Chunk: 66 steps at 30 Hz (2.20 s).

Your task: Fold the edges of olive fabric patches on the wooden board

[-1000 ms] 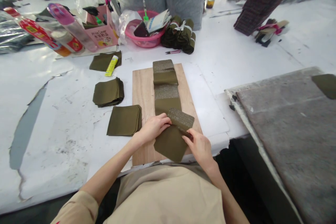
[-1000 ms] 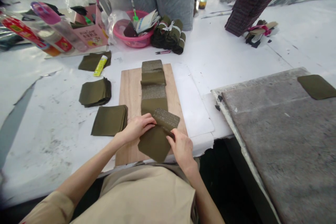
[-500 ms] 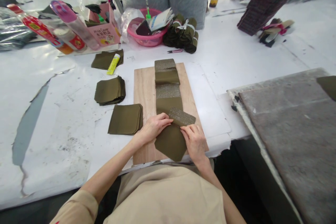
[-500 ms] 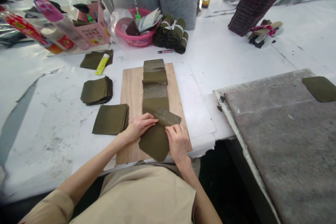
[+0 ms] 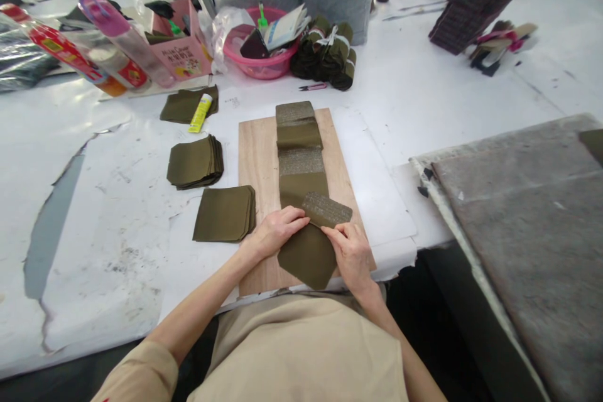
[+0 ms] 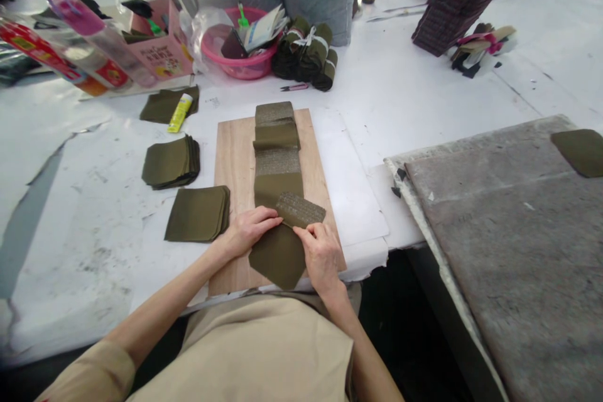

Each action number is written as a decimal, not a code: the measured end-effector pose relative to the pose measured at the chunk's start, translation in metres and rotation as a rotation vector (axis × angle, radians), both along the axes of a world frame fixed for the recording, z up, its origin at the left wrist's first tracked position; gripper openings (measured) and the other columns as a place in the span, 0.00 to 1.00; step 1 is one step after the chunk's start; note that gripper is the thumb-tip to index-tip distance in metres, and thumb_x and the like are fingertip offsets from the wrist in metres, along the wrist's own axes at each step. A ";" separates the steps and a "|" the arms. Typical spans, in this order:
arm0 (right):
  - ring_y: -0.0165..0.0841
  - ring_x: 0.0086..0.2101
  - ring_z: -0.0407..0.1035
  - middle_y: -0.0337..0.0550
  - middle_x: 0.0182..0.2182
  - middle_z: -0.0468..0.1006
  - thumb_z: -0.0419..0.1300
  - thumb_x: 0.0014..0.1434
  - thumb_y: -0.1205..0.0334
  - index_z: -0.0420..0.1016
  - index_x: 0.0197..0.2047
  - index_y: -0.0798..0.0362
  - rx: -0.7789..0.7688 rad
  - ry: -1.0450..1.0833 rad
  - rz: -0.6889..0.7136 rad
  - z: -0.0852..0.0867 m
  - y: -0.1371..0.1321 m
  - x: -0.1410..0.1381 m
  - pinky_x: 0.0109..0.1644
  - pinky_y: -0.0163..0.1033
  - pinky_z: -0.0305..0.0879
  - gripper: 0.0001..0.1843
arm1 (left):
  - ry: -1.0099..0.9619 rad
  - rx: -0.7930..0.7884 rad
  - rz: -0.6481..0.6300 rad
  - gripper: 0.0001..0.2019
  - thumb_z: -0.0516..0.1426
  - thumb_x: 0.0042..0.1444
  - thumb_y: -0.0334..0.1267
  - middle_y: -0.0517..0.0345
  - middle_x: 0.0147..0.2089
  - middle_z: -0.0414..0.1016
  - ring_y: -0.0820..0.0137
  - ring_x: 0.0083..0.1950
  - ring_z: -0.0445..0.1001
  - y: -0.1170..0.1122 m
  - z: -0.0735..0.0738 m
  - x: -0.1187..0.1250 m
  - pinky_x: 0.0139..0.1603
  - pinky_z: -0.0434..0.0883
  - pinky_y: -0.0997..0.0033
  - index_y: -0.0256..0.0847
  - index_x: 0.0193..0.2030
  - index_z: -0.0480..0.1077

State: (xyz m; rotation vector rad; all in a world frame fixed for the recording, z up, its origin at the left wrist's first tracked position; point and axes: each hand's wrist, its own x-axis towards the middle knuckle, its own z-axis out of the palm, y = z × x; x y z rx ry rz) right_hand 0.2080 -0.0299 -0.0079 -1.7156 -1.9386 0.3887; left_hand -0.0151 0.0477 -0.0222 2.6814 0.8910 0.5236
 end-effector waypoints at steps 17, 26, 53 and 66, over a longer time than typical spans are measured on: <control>0.32 0.36 0.63 0.41 0.36 0.71 0.54 0.67 0.64 0.77 0.51 0.37 -0.015 -0.113 0.027 -0.003 0.000 -0.001 0.42 0.37 0.62 0.16 | 0.041 -0.082 -0.020 0.14 0.46 0.68 0.34 0.52 0.48 0.71 0.68 0.48 0.71 0.009 0.010 0.003 0.44 0.71 0.70 0.41 0.51 0.71; 0.32 0.36 0.63 0.41 0.36 0.72 0.54 0.66 0.65 0.76 0.52 0.36 -0.027 -0.136 0.040 -0.004 0.001 -0.001 0.42 0.37 0.61 0.17 | 0.116 0.076 -0.079 0.15 0.44 0.69 0.34 0.48 0.49 0.72 0.67 0.46 0.71 0.010 0.008 0.000 0.43 0.73 0.66 0.39 0.53 0.69; 0.33 0.36 0.61 0.40 0.35 0.71 0.58 0.64 0.67 0.75 0.53 0.36 0.056 -0.277 0.065 -0.003 0.002 -0.003 0.39 0.38 0.57 0.19 | 0.384 0.306 -0.151 0.13 0.49 0.66 0.31 0.46 0.49 0.72 0.65 0.44 0.70 0.008 0.022 -0.002 0.41 0.72 0.66 0.37 0.55 0.67; 0.34 0.36 0.59 0.41 0.34 0.69 0.58 0.64 0.68 0.75 0.53 0.38 0.084 -0.253 0.082 -0.003 0.003 -0.002 0.39 0.39 0.57 0.19 | 0.192 0.174 0.161 0.14 0.50 0.66 0.29 0.46 0.54 0.71 0.61 0.58 0.66 -0.024 0.029 0.007 0.59 0.68 0.59 0.34 0.56 0.67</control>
